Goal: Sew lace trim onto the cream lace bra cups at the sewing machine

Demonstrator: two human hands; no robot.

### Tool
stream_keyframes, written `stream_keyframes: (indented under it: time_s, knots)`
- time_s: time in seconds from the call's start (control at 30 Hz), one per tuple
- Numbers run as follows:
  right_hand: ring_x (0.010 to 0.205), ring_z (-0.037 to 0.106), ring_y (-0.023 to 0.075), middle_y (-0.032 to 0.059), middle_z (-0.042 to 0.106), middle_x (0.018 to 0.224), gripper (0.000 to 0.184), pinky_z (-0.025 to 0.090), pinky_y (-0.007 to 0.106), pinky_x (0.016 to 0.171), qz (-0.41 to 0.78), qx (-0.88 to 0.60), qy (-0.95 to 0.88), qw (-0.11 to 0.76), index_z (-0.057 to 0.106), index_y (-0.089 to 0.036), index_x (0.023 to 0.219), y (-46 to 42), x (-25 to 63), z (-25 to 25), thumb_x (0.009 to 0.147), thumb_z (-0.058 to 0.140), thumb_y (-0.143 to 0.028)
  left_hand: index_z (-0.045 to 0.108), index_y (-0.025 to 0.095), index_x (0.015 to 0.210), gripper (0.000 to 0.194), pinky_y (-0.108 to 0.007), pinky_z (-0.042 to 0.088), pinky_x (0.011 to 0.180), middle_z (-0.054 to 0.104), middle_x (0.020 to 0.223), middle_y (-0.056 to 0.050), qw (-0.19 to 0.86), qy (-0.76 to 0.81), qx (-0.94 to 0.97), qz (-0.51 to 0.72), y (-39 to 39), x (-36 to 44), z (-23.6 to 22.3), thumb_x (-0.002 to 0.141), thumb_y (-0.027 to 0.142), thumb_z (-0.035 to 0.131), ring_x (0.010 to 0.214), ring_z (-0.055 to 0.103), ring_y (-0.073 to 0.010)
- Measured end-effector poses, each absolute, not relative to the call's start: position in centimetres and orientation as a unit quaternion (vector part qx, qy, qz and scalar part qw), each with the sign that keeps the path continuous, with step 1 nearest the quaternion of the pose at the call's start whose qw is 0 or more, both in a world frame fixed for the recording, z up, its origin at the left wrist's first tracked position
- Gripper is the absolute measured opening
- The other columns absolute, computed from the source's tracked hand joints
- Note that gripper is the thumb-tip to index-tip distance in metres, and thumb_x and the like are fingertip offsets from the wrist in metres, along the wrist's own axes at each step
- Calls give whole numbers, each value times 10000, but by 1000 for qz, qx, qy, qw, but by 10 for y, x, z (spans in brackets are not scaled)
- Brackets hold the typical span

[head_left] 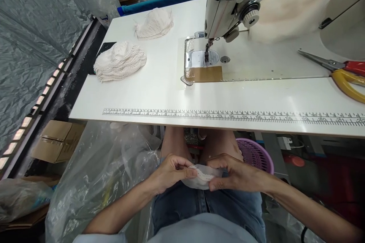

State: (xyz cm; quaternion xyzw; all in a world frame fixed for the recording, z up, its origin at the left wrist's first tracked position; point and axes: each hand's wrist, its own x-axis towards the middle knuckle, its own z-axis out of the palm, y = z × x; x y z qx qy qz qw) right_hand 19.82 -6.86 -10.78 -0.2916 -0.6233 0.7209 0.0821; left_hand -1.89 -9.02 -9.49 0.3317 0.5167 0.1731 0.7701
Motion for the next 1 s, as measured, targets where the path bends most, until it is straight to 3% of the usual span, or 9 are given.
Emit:
stream_keyframes:
  time_s: [0.3,0.67,0.87,1.0]
  knots:
    - [626,471,116,-14,500,697,302,337,229,556,727,-278,-620,102,628,-156,814,-66,197,-101,808,590,-456,734,129,756,329,-207,395,592,673,677,-41,747,517,384,165,-90,-21,-90,645,439,744,618,543,-119]
    - [552,363,92,-44,402,596,346,254,223,499,701,-305,-639,86,499,-162,656,-69,201,-110,829,550,-457,718,103,760,304,-208,400,592,674,681,-53,682,533,469,174,-94,-14,-90,749,396,640,627,557,-135]
    - [620,410,108,-35,458,662,293,275,212,532,687,-340,-636,88,543,-170,780,-73,196,-107,797,604,-457,731,96,819,268,-197,392,574,695,722,-62,664,527,519,108,-84,-8,-82,761,327,607,637,568,-140]
    - [563,331,91,-56,364,597,321,234,215,504,696,-356,-614,107,494,-174,702,-75,192,-107,815,580,-461,730,98,804,260,-192,369,572,683,710,-51,661,528,518,123,-86,-7,-83,771,322,603,629,541,-124]
